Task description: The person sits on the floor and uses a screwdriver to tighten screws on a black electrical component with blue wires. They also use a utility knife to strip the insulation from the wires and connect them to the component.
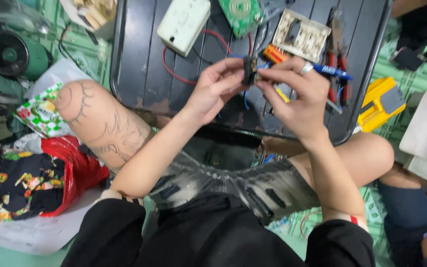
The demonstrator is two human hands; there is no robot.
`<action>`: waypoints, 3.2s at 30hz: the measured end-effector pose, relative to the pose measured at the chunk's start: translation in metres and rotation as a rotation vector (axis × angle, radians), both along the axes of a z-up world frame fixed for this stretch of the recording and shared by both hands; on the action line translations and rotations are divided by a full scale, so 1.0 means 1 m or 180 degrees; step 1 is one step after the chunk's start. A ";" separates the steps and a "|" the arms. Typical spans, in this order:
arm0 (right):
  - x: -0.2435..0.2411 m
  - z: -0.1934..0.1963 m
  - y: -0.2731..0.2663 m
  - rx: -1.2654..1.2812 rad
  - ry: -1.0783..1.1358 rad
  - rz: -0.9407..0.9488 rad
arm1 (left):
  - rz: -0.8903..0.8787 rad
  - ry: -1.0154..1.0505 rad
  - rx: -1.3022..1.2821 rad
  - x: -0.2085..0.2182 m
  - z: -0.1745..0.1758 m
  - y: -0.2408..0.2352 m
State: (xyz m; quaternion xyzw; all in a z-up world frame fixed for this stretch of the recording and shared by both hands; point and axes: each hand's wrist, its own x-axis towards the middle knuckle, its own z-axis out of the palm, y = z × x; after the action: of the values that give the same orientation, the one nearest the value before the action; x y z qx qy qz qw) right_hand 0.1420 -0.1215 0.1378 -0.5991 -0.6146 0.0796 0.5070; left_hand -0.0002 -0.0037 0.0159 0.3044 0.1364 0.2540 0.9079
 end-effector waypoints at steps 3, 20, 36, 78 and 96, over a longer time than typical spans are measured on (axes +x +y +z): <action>-0.001 -0.006 0.003 -0.0062 0.0527 0.0070 | 0.0058 0.0059 -0.0037 0.001 -0.007 -0.002; -0.007 -0.008 0.002 0.0004 0.0146 0.0085 | 0.0015 -0.0013 0.0020 -0.001 -0.005 0.003; -0.006 -0.019 -0.003 -0.0025 -0.0149 -0.0025 | 0.0127 0.0258 0.0659 -0.001 -0.001 0.002; -0.091 -0.111 -0.047 0.1041 0.0588 -0.1227 | 0.0360 0.0261 0.2780 -0.033 -0.001 -0.023; -0.084 -0.102 -0.049 0.0649 0.1171 -0.1004 | -0.0190 0.0666 0.2580 -0.036 0.009 -0.014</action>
State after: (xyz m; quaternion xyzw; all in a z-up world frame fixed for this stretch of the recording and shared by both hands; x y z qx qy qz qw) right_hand 0.0581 -0.1708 0.0354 -0.6088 -0.4160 0.0448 0.6740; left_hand -0.0366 -0.0176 0.0245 0.6650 0.1081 0.2283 0.7029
